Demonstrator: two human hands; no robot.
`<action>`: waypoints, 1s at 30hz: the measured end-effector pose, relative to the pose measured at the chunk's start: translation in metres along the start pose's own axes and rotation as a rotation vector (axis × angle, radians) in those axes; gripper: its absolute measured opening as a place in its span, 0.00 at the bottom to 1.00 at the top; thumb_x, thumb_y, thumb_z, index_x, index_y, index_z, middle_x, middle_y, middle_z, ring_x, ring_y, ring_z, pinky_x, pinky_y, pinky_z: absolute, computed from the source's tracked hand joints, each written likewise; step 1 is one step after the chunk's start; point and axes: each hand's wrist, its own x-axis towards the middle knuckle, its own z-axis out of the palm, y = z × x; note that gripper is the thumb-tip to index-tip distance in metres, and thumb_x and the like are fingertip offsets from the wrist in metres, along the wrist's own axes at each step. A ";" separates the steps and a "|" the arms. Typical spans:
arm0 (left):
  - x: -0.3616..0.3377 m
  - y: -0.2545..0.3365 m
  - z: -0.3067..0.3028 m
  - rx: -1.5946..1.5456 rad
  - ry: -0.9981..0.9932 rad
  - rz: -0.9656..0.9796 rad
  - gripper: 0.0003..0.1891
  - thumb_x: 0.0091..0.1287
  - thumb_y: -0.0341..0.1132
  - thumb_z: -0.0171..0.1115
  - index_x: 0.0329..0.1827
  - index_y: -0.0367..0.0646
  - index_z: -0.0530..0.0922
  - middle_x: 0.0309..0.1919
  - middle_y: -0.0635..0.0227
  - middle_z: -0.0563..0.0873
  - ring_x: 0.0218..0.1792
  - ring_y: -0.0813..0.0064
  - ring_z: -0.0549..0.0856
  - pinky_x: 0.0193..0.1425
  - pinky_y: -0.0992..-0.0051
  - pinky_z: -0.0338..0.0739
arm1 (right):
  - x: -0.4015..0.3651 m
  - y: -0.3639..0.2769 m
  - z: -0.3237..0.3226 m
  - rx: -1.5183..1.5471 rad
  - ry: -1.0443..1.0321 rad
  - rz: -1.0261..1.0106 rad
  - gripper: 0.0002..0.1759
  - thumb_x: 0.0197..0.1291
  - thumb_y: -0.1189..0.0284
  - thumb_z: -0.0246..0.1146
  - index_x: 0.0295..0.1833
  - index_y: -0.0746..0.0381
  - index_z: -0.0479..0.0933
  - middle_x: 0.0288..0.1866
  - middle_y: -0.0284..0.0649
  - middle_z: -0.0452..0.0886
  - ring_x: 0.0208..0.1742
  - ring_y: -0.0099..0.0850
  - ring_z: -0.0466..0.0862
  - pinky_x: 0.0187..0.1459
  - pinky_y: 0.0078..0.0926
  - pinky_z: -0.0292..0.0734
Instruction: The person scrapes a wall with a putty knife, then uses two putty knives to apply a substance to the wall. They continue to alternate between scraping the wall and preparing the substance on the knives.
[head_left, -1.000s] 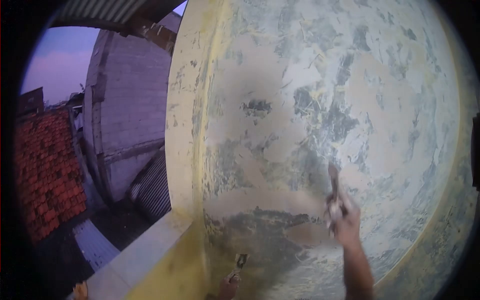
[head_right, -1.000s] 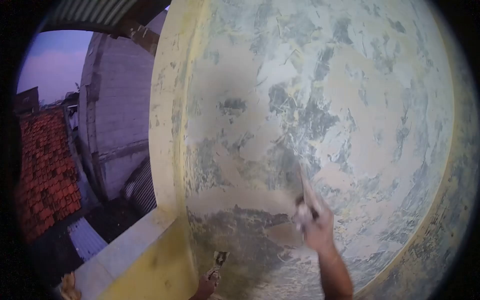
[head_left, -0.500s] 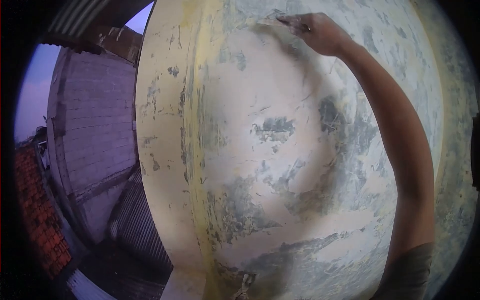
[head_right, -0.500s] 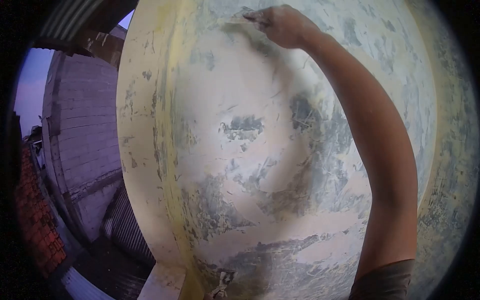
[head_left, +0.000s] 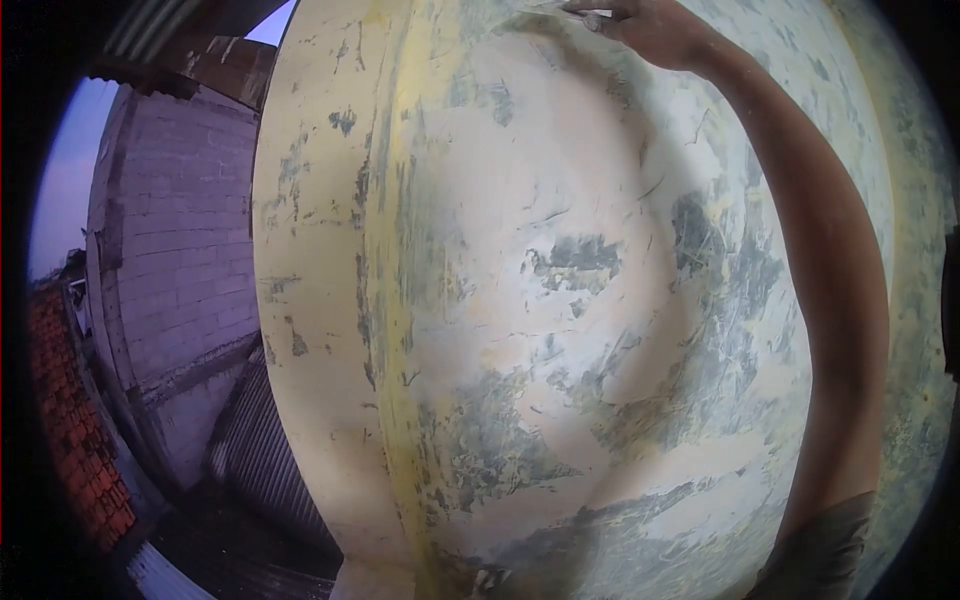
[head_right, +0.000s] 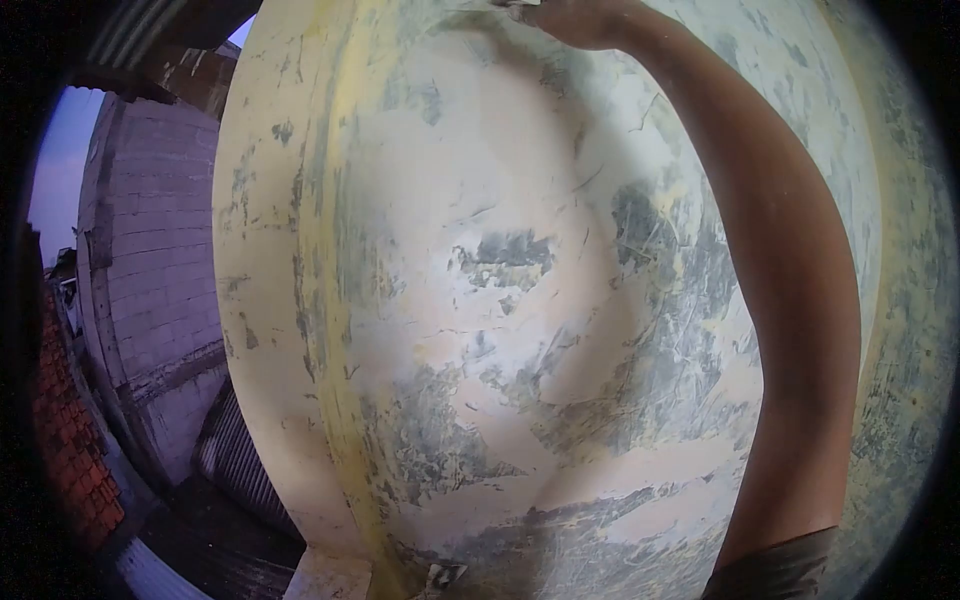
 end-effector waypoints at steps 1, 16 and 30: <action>0.002 0.002 0.002 -0.009 0.000 0.001 0.19 0.67 0.28 0.51 0.61 0.37 0.74 0.39 0.68 0.80 0.38 0.73 0.77 0.46 0.73 0.72 | 0.000 -0.001 0.000 -0.048 0.002 0.002 0.21 0.65 0.69 0.54 0.63 0.56 0.75 0.54 0.51 0.82 0.53 0.42 0.81 0.56 0.35 0.74; 0.017 0.016 0.031 -0.156 -0.022 -0.023 0.19 0.68 0.30 0.51 0.61 0.38 0.74 0.39 0.68 0.81 0.37 0.74 0.77 0.44 0.73 0.72 | -0.011 -0.009 0.025 -0.348 -0.012 0.120 0.17 0.67 0.60 0.53 0.51 0.58 0.81 0.42 0.52 0.83 0.43 0.50 0.83 0.46 0.45 0.76; 0.000 0.018 0.015 -0.260 -0.050 -0.042 0.19 0.69 0.32 0.52 0.62 0.39 0.73 0.40 0.68 0.81 0.37 0.75 0.77 0.42 0.73 0.73 | -0.021 0.001 -0.001 -0.218 0.214 -0.017 0.15 0.63 0.66 0.55 0.46 0.63 0.81 0.38 0.54 0.84 0.38 0.47 0.84 0.43 0.42 0.77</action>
